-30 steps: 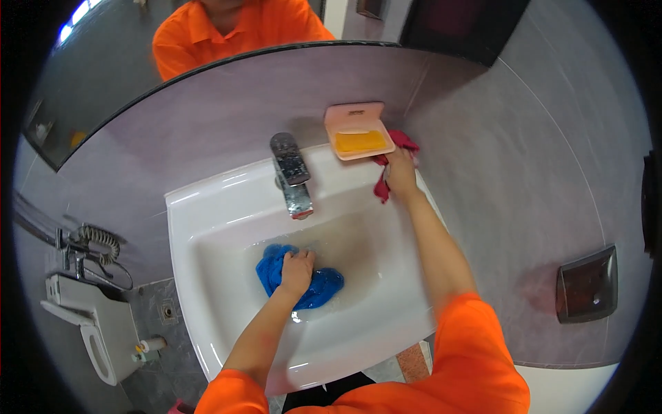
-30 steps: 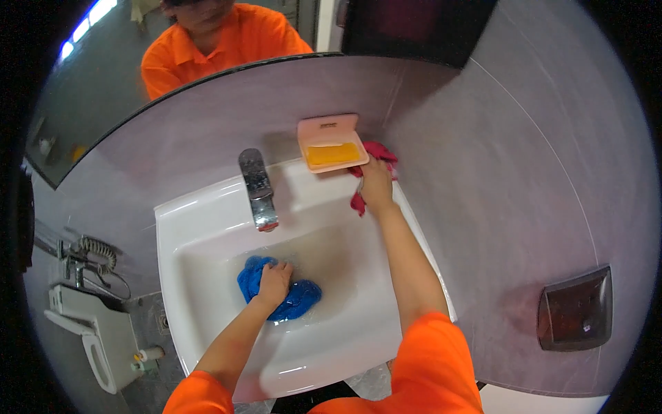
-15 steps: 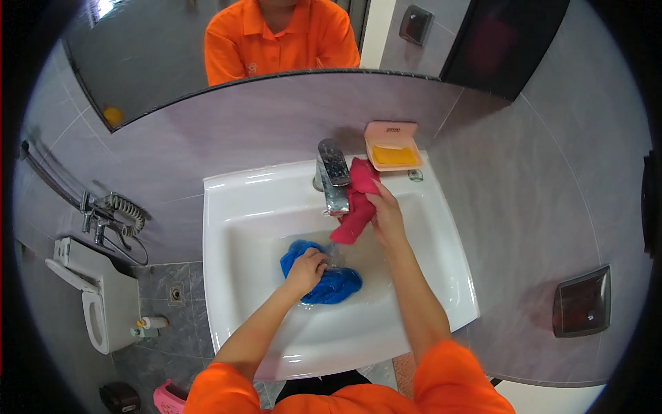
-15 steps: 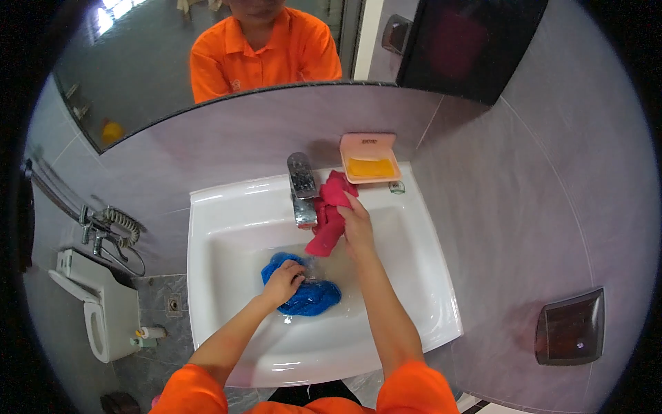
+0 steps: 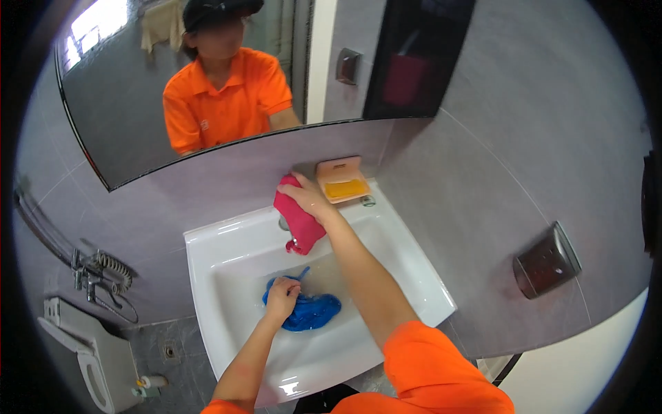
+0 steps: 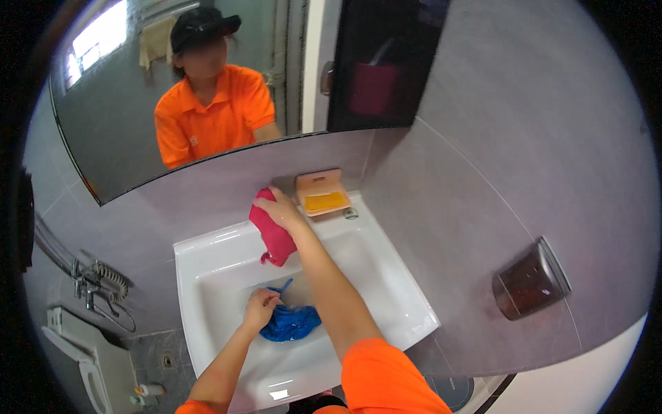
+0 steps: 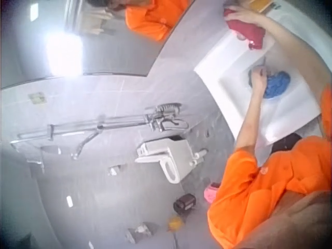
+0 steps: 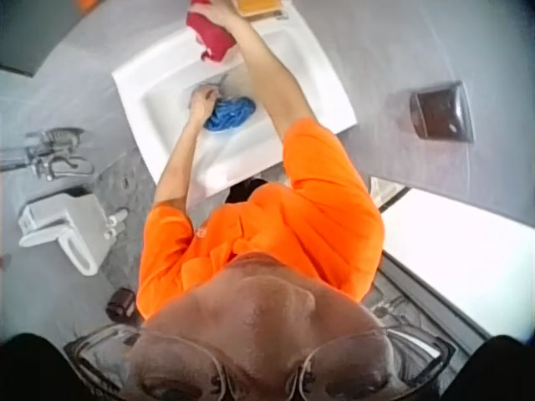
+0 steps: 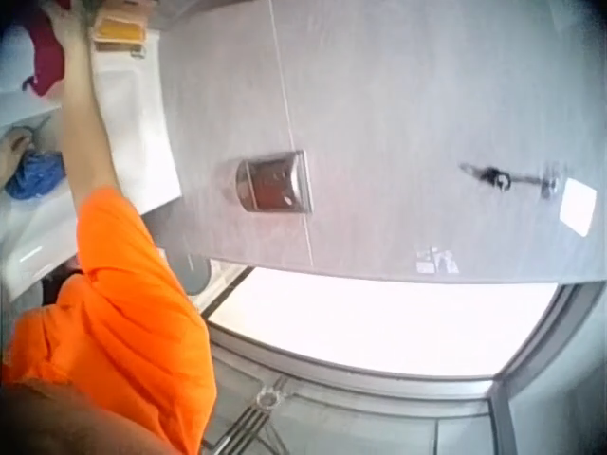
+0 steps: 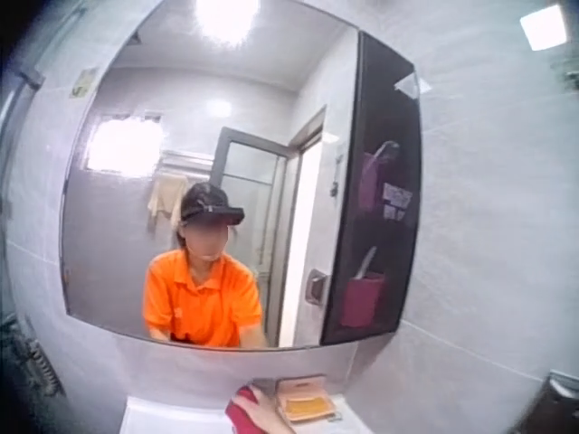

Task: The recorder wipes a mirror with rags and then washes the rags in a bathroom sink using soap and water.

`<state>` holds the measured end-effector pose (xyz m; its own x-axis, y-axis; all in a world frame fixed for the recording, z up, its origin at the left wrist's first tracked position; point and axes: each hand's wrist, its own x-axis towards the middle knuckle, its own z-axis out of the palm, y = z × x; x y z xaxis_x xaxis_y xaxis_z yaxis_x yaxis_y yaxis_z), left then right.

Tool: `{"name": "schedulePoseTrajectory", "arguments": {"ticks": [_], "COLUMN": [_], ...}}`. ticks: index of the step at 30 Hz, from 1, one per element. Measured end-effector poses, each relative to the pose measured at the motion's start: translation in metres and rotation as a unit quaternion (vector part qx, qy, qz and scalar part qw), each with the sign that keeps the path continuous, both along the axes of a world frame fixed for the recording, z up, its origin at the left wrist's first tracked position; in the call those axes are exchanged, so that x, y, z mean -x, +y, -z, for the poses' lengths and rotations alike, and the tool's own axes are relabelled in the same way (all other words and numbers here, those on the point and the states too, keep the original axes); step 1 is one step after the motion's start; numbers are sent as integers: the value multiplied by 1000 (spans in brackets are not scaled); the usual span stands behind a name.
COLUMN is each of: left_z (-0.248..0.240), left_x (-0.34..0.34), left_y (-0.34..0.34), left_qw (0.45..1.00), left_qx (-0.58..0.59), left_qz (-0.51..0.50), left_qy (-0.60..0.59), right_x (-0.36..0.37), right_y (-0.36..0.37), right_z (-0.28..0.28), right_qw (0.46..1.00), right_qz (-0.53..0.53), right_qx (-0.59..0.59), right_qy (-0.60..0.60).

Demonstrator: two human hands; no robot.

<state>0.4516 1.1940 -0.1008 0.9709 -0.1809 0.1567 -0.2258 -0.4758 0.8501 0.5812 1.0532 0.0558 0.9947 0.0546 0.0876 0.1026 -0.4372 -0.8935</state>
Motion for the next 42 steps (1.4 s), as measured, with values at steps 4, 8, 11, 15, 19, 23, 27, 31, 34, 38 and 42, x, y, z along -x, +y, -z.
{"name": "schedulePoseTrajectory", "arguments": {"ticks": [4,8,11,15,19,23,27,31,34,38,42], "left_z": [-2,31,38,10,18,29,16,-34,-22,5,-8], "left_x": [1,-7,-19,-9,3,14,12,24,5,-24,-31], "left_y": [-11,-7,10,-16,-10,8,-11,-55,-61,-72,-71], "left_qw": [999,998,987,840,902,991,945,708,571,611,704], "left_qx": [30,2,-49,380,188,-78,155,433,671,680,618], "left_qz": [0,-9,-10,-50,-76,-53,-5,-67,27,8,-32], "left_qy": [19,68,151,383,382,99,287,553,472,406,348], "right_x": [17,61,72,97,128,137,93,105,134,155,166], "right_y": [-22,1,3,-33,-53,-54,-92,-62,-24,-25,-29], "right_z": [65,117,120,138,176,218,214,144,126,116,124], "right_qw": [904,960,977,990,951,871,941,980,935,871,830], "right_qz": [-36,126,117,123,100,-121,-22,156,143,104,115], "right_qx": [-411,-248,-175,-15,294,454,330,116,-279,-447,-486], "right_qy": [108,-15,-22,64,-16,-140,64,50,168,176,247]}}
